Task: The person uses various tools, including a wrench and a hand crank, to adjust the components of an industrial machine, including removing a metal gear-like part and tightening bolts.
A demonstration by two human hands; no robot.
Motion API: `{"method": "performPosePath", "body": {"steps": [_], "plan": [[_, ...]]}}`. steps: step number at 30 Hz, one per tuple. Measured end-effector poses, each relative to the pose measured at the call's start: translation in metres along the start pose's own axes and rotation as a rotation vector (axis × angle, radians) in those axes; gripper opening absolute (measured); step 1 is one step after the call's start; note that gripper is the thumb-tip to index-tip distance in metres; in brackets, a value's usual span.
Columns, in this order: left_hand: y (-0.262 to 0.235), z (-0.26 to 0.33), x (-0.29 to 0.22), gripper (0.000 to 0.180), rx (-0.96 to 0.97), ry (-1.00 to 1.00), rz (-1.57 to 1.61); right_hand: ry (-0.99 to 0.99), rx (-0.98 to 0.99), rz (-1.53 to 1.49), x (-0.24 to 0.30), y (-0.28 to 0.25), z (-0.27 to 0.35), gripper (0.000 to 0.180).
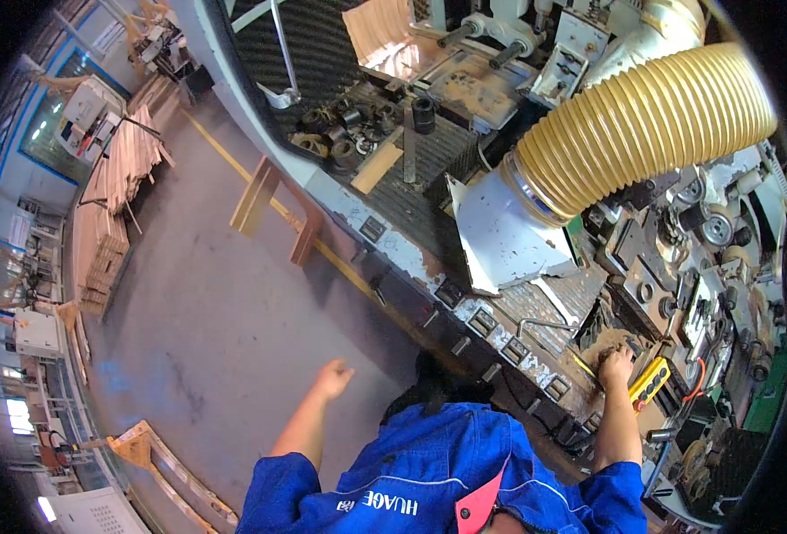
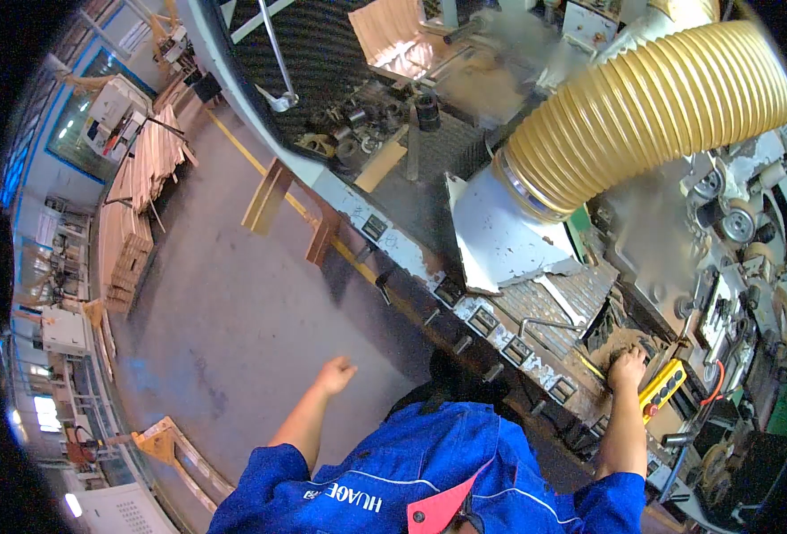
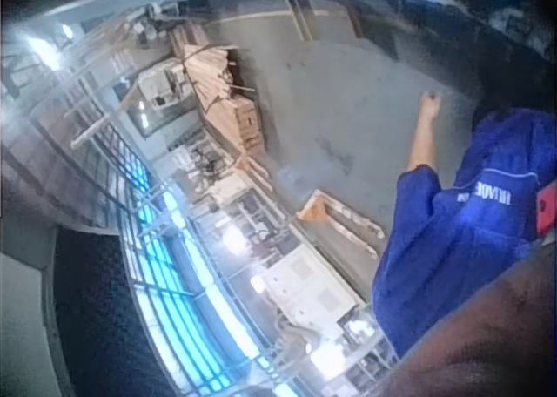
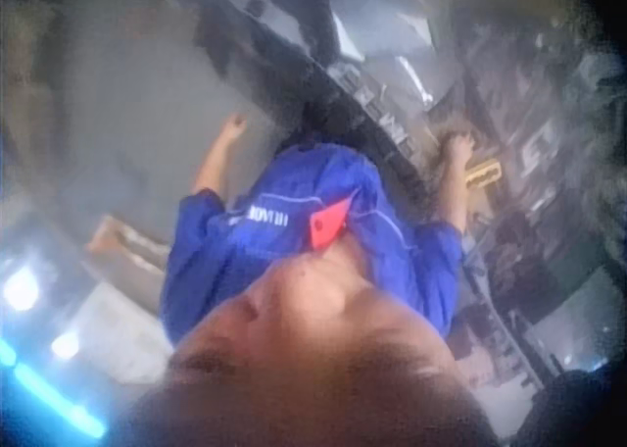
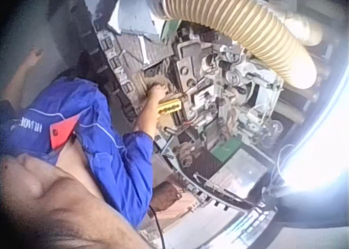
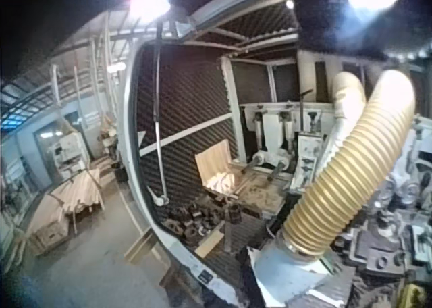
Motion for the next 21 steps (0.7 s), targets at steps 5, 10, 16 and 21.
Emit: {"method": "performPosePath", "body": {"steps": [5,10,16,21], "plan": [[0.014,0.038,0.065,0.061,0.067,-0.245,-0.023,0.026,-0.179,-0.400,-0.026,0.032,-0.023,0.036],[0.016,0.058,0.046,0.054,0.042,-0.283,0.075,0.066,-0.066,-1.161,0.011,-0.033,0.042,0.039],[-0.041,-0.038,-0.109,0.033,-0.322,0.325,0.061,0.089,-0.136,-1.259,0.048,-0.035,0.083,0.037],[-0.091,-0.145,-0.355,0.023,-0.620,1.017,-0.422,0.170,-0.344,-1.050,0.071,-0.051,0.129,0.031]]}}
Point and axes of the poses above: each hand's wrist, its own z-axis away from the middle knuckle, its own y-axis out of the palm, x = y × z, the point moved 2 cm from there along -z, towards the middle knuckle, and after that the axes turned 6 degrees about z, right-handed, at the moved point
